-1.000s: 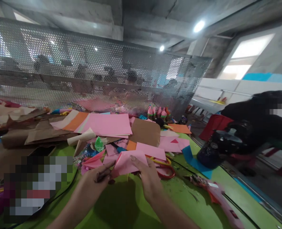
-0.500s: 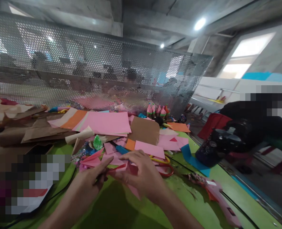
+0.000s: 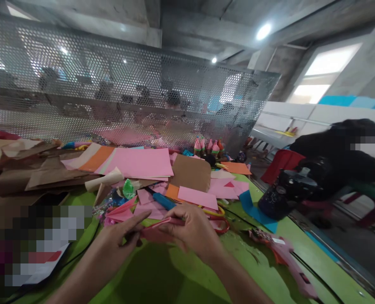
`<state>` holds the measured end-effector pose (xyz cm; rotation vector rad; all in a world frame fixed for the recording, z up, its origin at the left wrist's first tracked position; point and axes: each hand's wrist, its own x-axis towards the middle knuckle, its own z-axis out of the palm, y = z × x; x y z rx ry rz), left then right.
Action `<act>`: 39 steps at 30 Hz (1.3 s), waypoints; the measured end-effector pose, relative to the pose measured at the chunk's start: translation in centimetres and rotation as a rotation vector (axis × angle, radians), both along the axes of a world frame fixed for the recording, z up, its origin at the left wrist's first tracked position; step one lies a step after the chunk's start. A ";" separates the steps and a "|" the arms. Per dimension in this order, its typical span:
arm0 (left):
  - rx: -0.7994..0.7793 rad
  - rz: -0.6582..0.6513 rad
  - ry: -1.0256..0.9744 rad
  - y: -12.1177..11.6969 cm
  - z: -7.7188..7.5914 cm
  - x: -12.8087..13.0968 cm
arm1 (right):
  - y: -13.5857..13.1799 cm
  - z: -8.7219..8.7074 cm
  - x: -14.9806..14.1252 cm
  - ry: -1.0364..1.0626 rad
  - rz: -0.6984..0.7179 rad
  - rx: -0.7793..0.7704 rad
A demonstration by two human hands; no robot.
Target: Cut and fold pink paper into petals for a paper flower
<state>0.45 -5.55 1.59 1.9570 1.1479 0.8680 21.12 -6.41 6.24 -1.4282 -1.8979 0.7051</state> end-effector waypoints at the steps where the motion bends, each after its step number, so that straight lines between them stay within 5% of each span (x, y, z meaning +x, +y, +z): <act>1: -0.017 -0.007 -0.030 0.1 -0.1 0.0 | 0.0 0.0 0.0 0.019 0.001 -0.019; 10: -0.239 -0.072 -0.318 0.9 -1.0 0.0 | 0.3 -0.6 0.2 0.168 -0.075 -0.033; 19: -0.150 -0.018 -0.262 0.9 0.0 0.0 | 0.8 -1.0 0.7 0.291 -0.080 -0.098; 28: -0.325 -0.039 -0.494 1.0 0.2 0.3 | 0.8 -1.0 0.4 0.359 -0.105 -0.166; 34: -0.304 -0.067 -0.488 1.2 -0.2 -0.3 | 0.7 -0.9 0.5 0.322 -0.098 -0.161; 39: -0.297 -0.071 -0.381 0.9 1.6 -1.0 | 0.6 -0.9 0.5 0.283 -0.085 -0.147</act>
